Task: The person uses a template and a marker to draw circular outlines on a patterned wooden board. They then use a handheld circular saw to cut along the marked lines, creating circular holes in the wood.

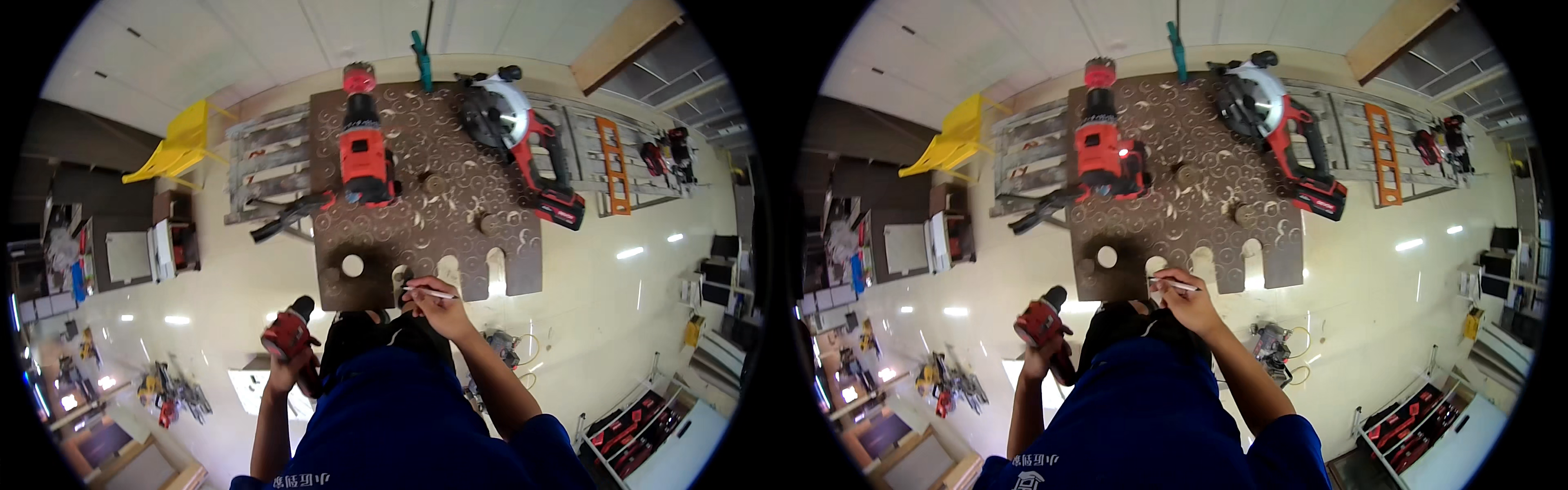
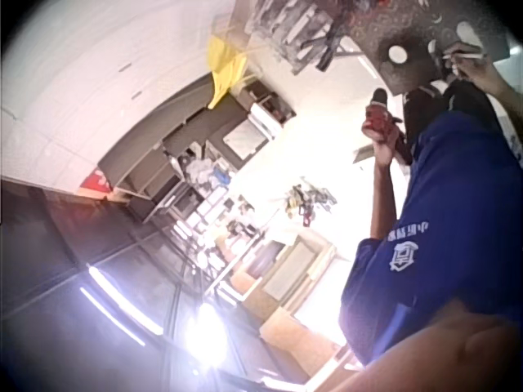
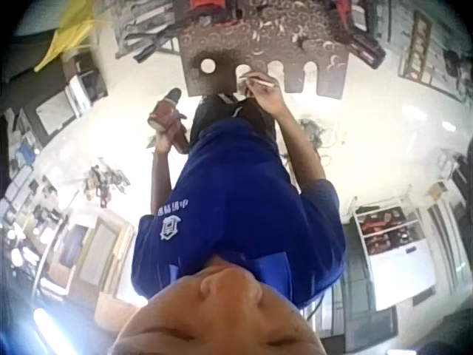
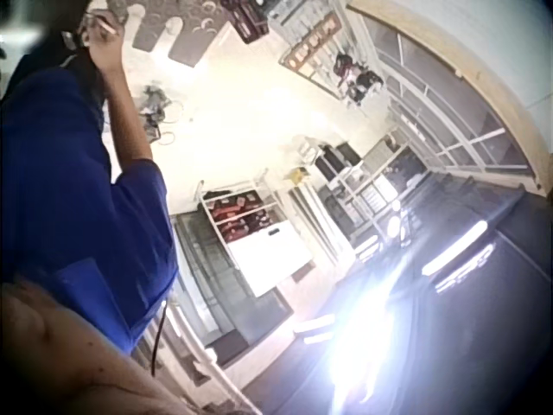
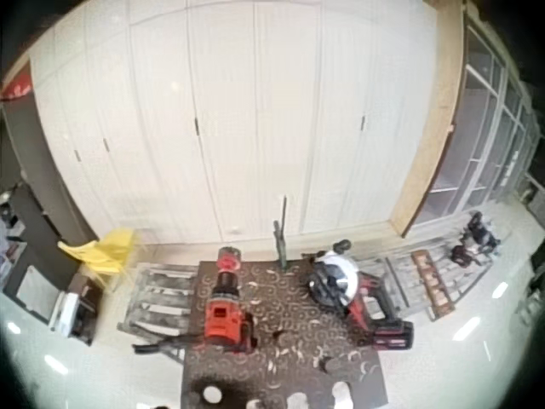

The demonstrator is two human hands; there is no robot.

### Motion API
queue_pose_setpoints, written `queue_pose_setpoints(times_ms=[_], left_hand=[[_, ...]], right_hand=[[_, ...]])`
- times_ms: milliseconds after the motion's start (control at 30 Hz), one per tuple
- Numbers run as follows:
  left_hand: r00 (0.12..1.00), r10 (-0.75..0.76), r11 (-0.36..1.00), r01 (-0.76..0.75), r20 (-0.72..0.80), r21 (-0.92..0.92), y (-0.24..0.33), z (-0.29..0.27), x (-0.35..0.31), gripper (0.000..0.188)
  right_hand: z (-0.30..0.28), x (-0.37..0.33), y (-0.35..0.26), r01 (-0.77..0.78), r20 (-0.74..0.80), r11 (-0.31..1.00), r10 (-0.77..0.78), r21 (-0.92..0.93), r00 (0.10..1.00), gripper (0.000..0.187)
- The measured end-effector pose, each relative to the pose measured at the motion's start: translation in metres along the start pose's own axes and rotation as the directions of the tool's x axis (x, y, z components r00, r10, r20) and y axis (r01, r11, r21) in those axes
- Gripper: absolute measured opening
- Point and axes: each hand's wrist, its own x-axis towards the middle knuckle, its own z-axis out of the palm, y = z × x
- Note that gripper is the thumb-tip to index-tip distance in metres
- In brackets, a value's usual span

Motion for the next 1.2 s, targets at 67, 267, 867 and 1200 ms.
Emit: queue_pose_setpoints(times_ms=[67,267,867,1200], left_hand=[[0.995,0.095,0.974,-0.101,0.037,0.201,0.008,0.010,0.009,0.046],[0.885,0.252,0.767,-0.430,0.392,0.476,0.063,0.086,0.065,0.042],[0.610,0.368,0.618,-0.724,0.701,0.306,0.235,0.604,0.205,0.069],[0.763,0.290,0.008,-0.605,0.577,0.796,0.184,0.759,0.408,0.077]], right_hand=[[-0.009,-0.001,-0.002,0.019,-0.003,1.000,-0.019,0.012,1.000,0.018],[-0.028,-0.043,-0.022,0.069,-0.308,0.997,-0.054,0.038,0.950,0.022],[-0.423,-0.117,-0.131,0.545,-0.771,0.837,-0.377,-0.046,0.513,0.025],[-0.613,-0.003,-0.126,0.103,-0.892,0.973,0.145,0.208,0.427,0.041]])
